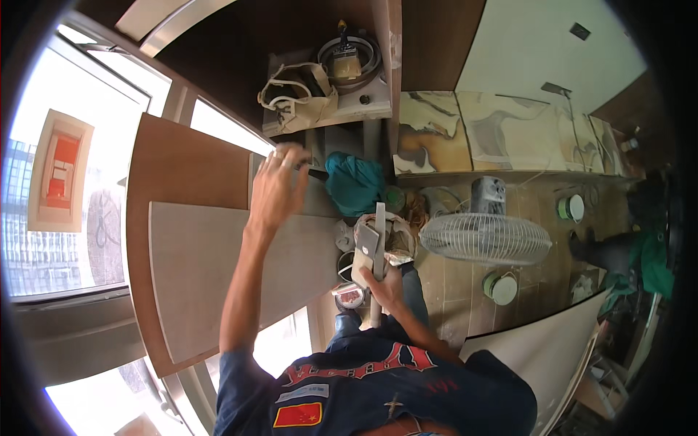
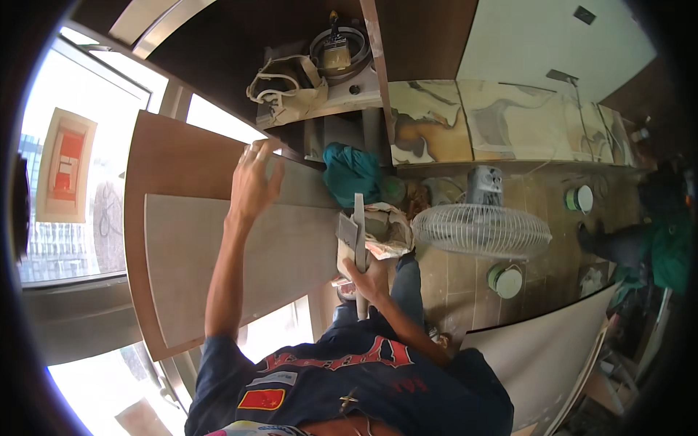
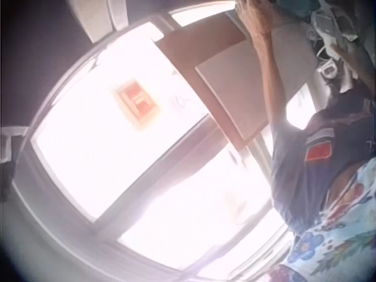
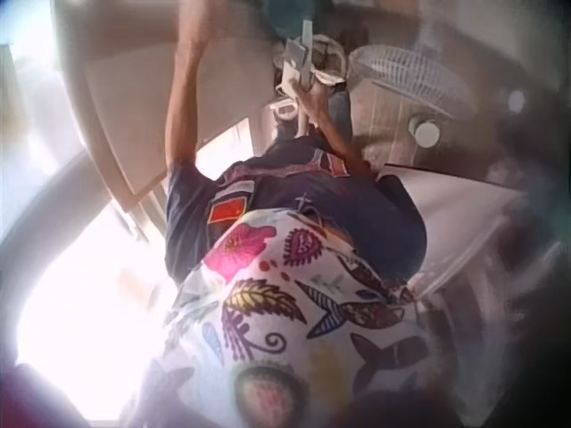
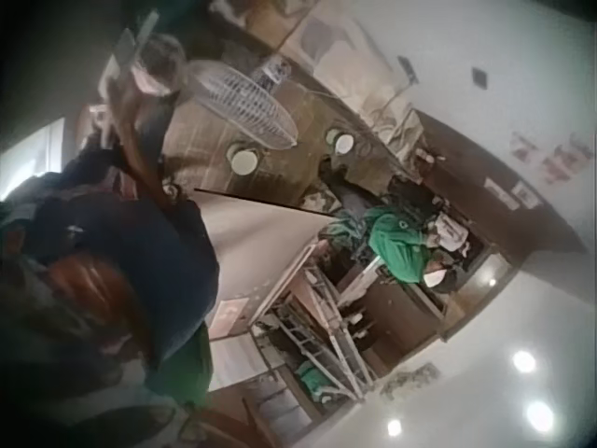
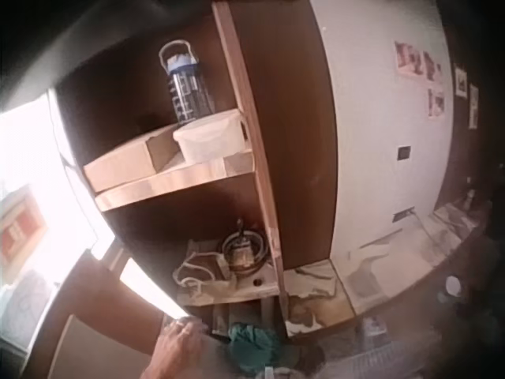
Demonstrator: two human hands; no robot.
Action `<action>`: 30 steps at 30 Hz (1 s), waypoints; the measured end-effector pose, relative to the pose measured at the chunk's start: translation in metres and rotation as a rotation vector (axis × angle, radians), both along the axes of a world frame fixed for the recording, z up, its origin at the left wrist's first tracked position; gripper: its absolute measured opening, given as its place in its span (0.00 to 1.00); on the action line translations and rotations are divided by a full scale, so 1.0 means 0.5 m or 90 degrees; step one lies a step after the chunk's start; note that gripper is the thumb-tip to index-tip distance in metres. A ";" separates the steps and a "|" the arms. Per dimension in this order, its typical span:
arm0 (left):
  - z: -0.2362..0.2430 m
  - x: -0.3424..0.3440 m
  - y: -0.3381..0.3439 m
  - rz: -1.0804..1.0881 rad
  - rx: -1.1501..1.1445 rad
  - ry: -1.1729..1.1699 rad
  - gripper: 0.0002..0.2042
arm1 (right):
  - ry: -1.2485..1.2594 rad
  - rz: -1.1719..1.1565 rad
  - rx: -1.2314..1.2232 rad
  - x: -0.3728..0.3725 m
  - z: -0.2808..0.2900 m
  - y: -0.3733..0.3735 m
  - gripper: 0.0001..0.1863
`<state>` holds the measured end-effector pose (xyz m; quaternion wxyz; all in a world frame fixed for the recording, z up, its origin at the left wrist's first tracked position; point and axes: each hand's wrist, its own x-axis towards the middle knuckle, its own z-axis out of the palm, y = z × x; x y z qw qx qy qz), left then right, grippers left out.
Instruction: The person measures a large wooden board on the floor using a tape measure and marks it with a utility knife. They then cut the board along the marked line and lift the separated piece.
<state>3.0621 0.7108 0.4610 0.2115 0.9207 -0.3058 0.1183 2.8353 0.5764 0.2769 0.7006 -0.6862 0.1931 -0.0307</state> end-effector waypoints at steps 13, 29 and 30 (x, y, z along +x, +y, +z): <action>-0.238 0.352 -0.044 0.167 0.328 -0.017 0.15 | 0.133 0.235 -0.011 0.062 0.004 -0.217 0.19; -0.291 0.336 -0.105 0.168 0.232 -0.001 0.11 | 0.083 0.352 -0.094 0.163 0.042 -0.250 0.20; -0.298 0.353 -0.111 0.170 0.199 -0.027 0.11 | 0.074 0.352 -0.088 0.164 0.041 -0.247 0.20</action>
